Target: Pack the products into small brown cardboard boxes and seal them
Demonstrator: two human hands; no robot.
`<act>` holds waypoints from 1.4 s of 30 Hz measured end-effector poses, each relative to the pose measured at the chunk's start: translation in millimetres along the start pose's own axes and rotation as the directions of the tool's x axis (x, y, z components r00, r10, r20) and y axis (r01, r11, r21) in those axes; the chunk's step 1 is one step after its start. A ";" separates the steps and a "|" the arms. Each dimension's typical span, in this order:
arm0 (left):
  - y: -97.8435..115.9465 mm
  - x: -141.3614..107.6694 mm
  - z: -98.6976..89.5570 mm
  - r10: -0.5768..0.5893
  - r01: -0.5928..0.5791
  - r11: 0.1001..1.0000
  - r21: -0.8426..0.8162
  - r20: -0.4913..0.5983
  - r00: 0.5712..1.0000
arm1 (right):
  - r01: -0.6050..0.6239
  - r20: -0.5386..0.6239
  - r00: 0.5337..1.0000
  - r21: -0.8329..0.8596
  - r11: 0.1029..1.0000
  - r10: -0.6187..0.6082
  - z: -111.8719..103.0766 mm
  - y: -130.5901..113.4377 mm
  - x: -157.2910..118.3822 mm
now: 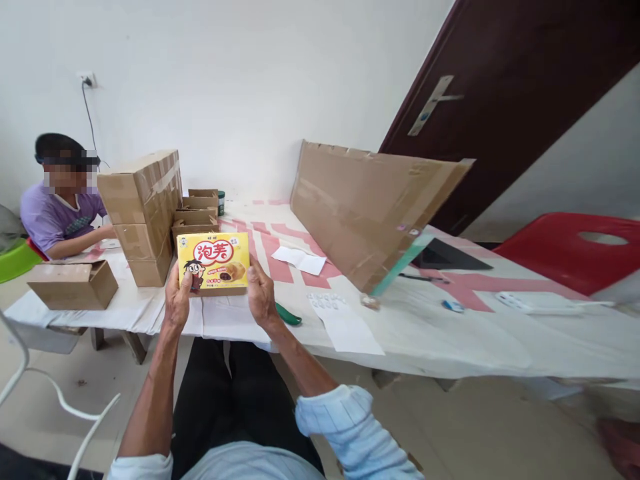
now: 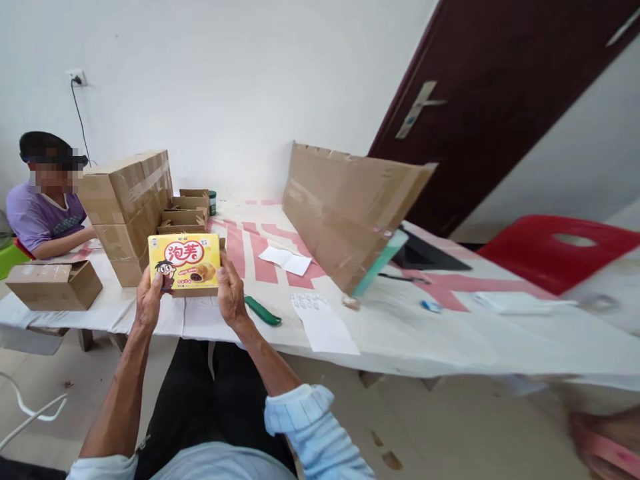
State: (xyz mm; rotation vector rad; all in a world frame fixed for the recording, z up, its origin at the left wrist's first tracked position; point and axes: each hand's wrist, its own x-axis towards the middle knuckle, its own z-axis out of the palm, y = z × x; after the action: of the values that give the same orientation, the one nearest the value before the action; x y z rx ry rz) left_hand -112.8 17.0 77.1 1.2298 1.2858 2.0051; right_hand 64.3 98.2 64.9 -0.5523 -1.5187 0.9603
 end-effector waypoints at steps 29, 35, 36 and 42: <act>-55.6 34.1 3.9 -0.056 0.053 0.992 0.111 0.026 0.998 | -0.103 -0.047 0.993 0.072 0.992 0.107 7.7 60.4 25.2; -51.2 32.2 4.2 -0.096 0.092 0.991 0.100 0.039 0.995 | -0.136 -0.029 0.990 0.082 0.987 0.139 7.1 60.4 25.0; -48.6 32.7 3.6 -0.103 0.099 0.991 0.095 0.047 0.994 | -0.131 -0.021 0.991 0.081 0.988 0.133 6.5 58.8 25.2; -24.6 46.9 -8.1 -0.118 0.117 0.993 0.018 0.111 0.987 | 0.068 0.009 0.998 0.004 0.998 -0.068 -6.5 43.1 38.8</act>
State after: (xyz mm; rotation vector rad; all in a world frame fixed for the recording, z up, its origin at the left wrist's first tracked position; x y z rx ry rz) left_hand -145.1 59.6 74.5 1.2237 1.2856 1.8225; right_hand 55.5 154.4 51.7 -0.4910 -1.5336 0.9144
